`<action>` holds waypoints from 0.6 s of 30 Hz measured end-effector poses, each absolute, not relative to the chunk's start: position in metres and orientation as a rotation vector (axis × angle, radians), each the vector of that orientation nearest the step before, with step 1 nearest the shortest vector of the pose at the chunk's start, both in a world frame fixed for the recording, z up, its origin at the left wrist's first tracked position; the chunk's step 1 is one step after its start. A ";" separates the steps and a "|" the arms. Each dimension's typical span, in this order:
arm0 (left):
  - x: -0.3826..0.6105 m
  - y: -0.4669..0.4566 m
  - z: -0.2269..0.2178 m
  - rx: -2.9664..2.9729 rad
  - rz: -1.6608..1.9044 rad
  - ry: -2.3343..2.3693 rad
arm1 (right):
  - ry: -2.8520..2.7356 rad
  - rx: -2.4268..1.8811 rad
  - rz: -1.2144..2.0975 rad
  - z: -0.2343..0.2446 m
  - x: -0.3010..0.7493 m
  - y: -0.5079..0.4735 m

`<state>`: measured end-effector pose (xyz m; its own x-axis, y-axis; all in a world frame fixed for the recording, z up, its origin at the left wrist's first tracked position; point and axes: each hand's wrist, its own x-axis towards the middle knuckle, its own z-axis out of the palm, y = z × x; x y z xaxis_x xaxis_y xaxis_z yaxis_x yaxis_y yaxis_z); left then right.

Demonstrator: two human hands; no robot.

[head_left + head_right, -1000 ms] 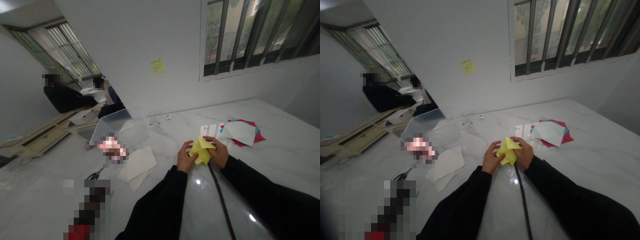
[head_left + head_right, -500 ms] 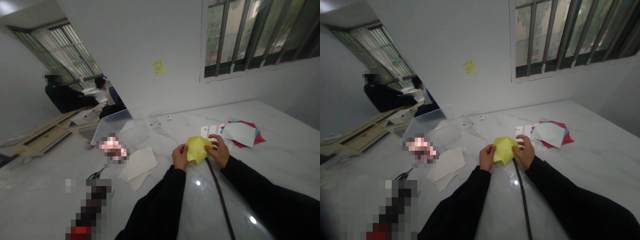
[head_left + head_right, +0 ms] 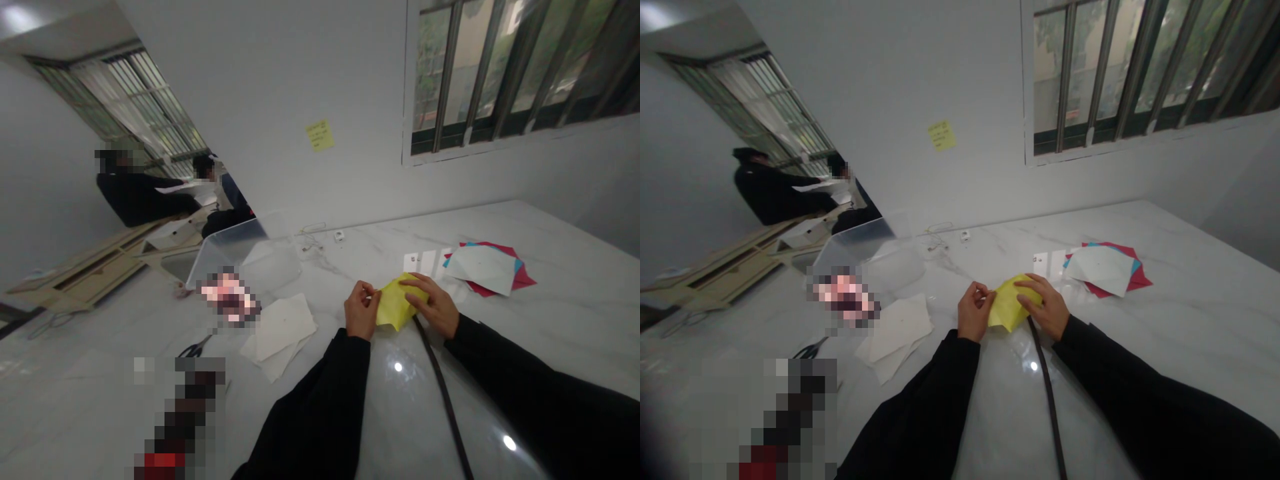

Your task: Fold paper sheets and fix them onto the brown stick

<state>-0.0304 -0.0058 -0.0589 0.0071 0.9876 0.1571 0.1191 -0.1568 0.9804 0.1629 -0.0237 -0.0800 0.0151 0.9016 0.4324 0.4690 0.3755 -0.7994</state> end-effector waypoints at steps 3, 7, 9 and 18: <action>-0.026 -0.011 -0.056 1.445 1.320 1.167 | -1.672 -1.374 0.524 -0.080 0.163 -0.025; -0.029 -0.007 -0.054 1.346 1.347 1.172 | -1.627 -1.380 0.686 -0.085 0.165 -0.023; -0.031 -0.005 -0.053 1.327 1.325 1.176 | -1.605 -1.359 0.721 -0.086 0.165 -0.022; -0.038 0.004 -0.057 1.134 1.318 1.115 | -1.727 -1.346 0.674 -0.083 0.168 -0.025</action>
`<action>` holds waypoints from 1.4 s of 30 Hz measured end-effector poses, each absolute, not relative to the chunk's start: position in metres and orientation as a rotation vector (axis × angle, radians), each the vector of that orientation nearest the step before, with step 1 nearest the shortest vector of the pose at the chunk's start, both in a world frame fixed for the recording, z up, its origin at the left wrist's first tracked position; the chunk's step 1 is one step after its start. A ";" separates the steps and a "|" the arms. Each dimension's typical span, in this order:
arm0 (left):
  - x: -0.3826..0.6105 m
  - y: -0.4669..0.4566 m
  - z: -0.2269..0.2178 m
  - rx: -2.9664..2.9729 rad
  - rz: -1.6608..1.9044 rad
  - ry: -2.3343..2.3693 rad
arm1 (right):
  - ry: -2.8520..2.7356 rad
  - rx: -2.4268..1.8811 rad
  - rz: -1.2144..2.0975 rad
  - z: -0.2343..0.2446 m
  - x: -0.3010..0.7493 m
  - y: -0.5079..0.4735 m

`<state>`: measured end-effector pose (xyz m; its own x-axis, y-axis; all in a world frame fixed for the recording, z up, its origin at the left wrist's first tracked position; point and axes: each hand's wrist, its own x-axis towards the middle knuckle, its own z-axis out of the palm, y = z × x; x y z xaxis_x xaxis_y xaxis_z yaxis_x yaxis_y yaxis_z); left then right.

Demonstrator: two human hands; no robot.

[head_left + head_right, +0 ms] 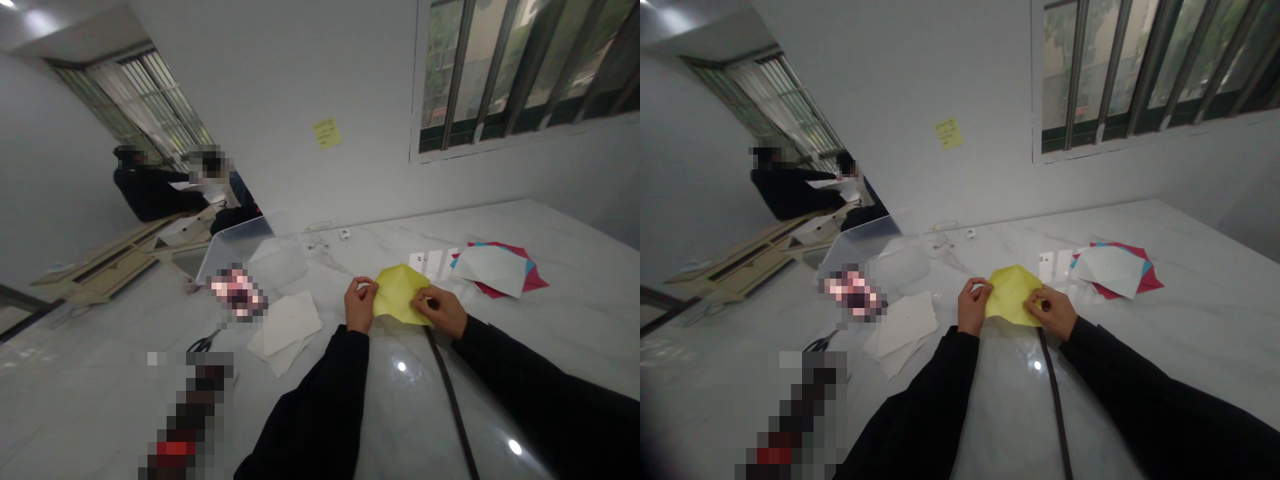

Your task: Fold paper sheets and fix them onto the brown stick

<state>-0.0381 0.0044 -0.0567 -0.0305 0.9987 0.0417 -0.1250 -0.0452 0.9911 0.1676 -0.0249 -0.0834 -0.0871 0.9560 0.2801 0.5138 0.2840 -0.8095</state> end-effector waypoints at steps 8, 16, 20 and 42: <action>-0.043 0.012 -0.065 1.089 1.260 1.100 | -1.340 -1.156 1.075 -0.078 0.168 -0.022; -0.042 0.009 -0.059 1.202 1.268 1.066 | -1.206 -1.303 0.972 -0.079 0.179 -0.016; -0.045 0.012 -0.063 1.183 1.177 1.078 | -1.194 -1.255 1.031 -0.080 0.178 -0.017; -0.045 0.010 -0.057 0.676 1.152 0.728 | -0.974 -1.079 1.231 -0.089 0.185 -0.007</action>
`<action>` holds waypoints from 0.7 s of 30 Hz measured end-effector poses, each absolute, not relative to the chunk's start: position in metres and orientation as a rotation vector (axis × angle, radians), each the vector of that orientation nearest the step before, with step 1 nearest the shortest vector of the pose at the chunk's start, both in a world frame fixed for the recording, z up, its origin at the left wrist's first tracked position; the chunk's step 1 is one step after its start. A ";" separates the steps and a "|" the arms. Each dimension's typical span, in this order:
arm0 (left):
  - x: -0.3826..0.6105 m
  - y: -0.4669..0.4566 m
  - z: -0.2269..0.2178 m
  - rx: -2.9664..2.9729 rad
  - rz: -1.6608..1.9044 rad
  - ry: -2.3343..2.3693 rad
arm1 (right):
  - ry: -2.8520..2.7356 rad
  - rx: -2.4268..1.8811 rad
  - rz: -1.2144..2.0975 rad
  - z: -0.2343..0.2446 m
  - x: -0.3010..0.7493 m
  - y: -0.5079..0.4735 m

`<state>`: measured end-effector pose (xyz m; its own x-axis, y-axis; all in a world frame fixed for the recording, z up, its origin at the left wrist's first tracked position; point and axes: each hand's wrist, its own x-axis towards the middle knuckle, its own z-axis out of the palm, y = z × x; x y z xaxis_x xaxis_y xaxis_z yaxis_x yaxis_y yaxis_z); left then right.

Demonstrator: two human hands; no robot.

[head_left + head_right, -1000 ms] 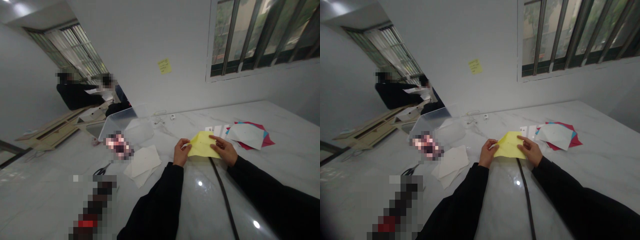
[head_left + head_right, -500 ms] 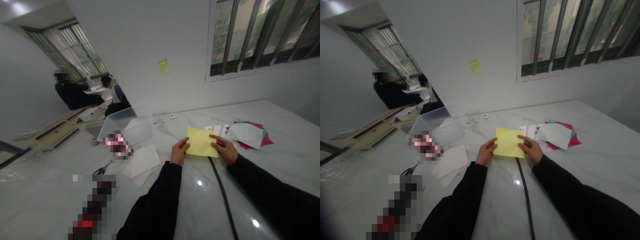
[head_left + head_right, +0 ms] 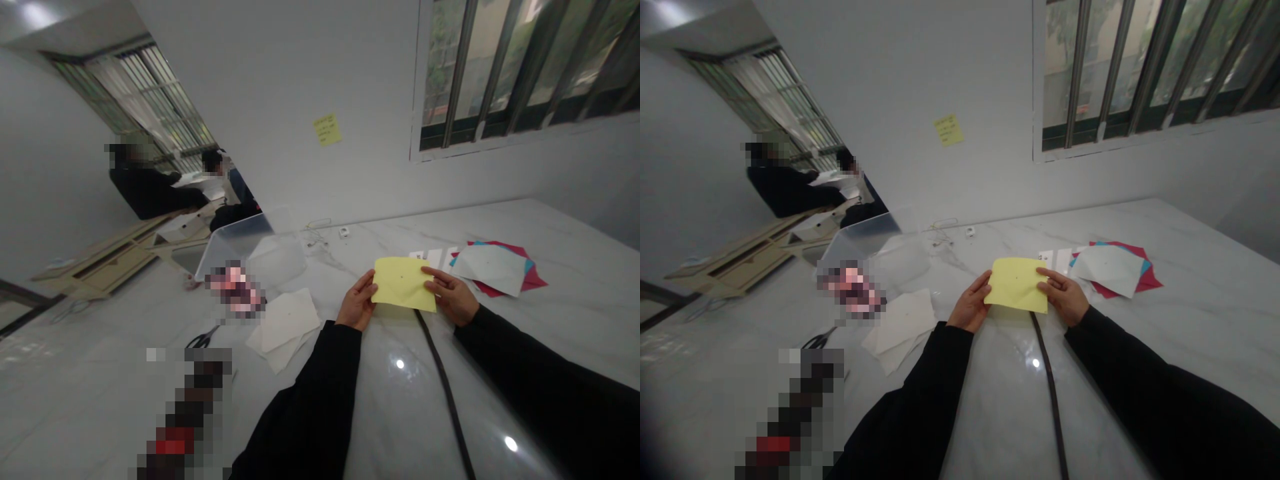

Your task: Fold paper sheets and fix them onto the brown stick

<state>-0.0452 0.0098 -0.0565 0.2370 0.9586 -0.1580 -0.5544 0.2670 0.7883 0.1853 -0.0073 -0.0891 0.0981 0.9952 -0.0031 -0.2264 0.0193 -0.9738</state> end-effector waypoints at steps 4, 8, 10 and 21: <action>-0.045 0.003 -0.044 0.694 1.107 0.686 | -0.976 -1.051 1.277 -0.089 0.184 -0.009; -0.044 -0.007 -0.033 0.711 0.933 0.614 | -1.128 -1.062 1.320 -0.086 0.183 -0.011; -0.041 -0.009 -0.032 0.699 0.833 0.621 | -1.237 -1.070 1.314 -0.085 0.183 -0.012; -0.096 -0.035 0.026 1.660 1.302 1.395 | -1.291 -1.017 1.232 -0.084 0.182 -0.011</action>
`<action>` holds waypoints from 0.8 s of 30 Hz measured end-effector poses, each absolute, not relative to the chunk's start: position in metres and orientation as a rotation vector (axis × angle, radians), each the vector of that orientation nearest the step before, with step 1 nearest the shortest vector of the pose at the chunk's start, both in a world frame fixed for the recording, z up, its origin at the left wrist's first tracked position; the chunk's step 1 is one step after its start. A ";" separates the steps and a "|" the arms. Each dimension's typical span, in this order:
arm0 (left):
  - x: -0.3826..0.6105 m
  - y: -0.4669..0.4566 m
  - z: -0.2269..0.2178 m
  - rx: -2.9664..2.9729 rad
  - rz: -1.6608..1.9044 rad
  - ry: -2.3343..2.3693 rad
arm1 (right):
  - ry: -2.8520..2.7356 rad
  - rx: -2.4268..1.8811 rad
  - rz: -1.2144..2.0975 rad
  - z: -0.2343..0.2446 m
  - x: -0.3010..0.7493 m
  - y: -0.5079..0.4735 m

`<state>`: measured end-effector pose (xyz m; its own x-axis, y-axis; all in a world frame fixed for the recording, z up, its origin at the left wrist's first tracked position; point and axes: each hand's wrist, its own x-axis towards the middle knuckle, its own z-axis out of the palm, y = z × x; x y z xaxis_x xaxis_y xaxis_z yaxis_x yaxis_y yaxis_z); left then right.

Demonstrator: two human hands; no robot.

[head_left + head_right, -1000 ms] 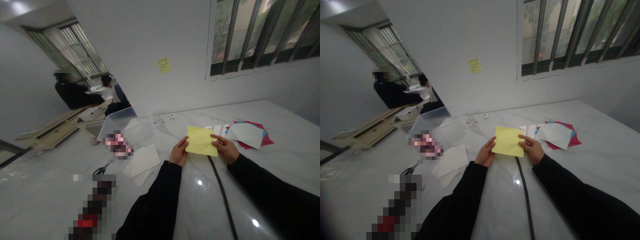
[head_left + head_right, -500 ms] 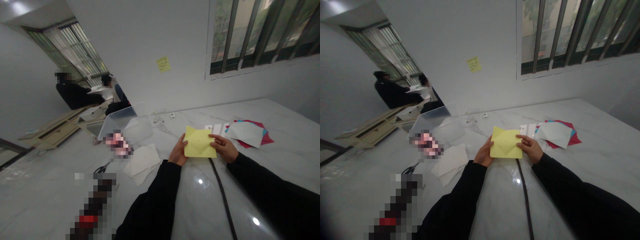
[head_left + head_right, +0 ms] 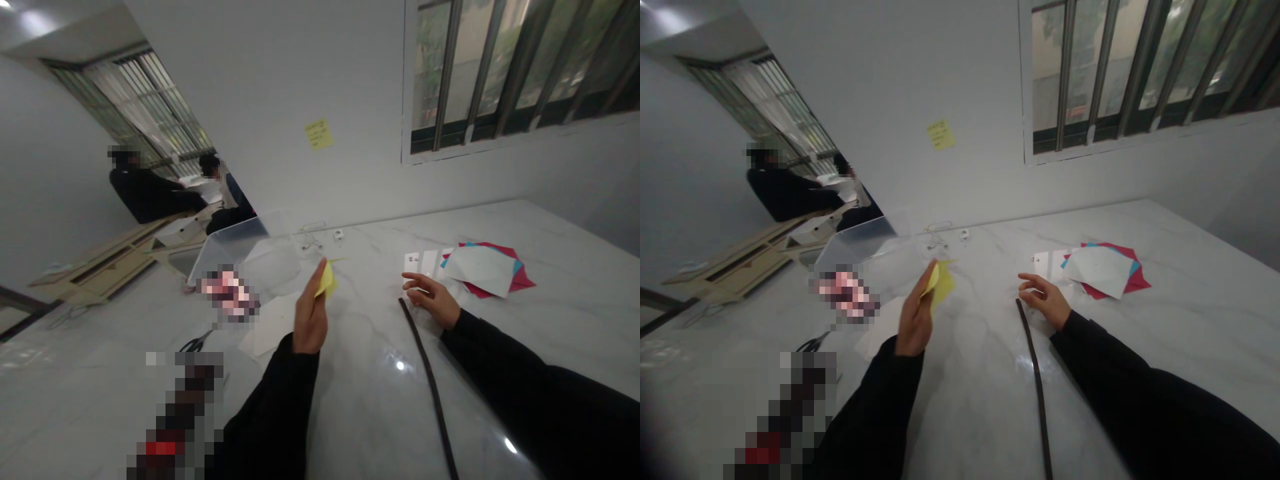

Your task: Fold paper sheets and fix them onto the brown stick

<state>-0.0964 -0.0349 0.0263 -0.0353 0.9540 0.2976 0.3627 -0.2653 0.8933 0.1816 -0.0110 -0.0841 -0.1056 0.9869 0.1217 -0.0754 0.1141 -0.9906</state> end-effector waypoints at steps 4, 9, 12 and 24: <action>-0.154 -0.051 0.042 2.325 1.073 1.885 | -1.343 -1.048 1.208 -0.082 0.178 -0.012; -0.189 -0.050 -0.024 2.326 0.323 2.146 | -1.333 -1.103 1.196 -0.082 0.176 -0.011; -0.193 -0.048 -0.052 2.210 0.185 2.195 | -1.343 -1.091 1.205 -0.083 0.176 -0.011; -0.249 -0.015 -0.019 1.281 0.934 2.602 | -1.427 -1.100 1.170 -0.085 0.176 -0.010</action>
<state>-0.2491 -0.0153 -0.0186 -0.6426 0.7456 0.1763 0.6876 0.4597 0.5620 0.1755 -0.0099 -0.0846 -0.1410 0.9820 0.1255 0.0695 0.1363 -0.9882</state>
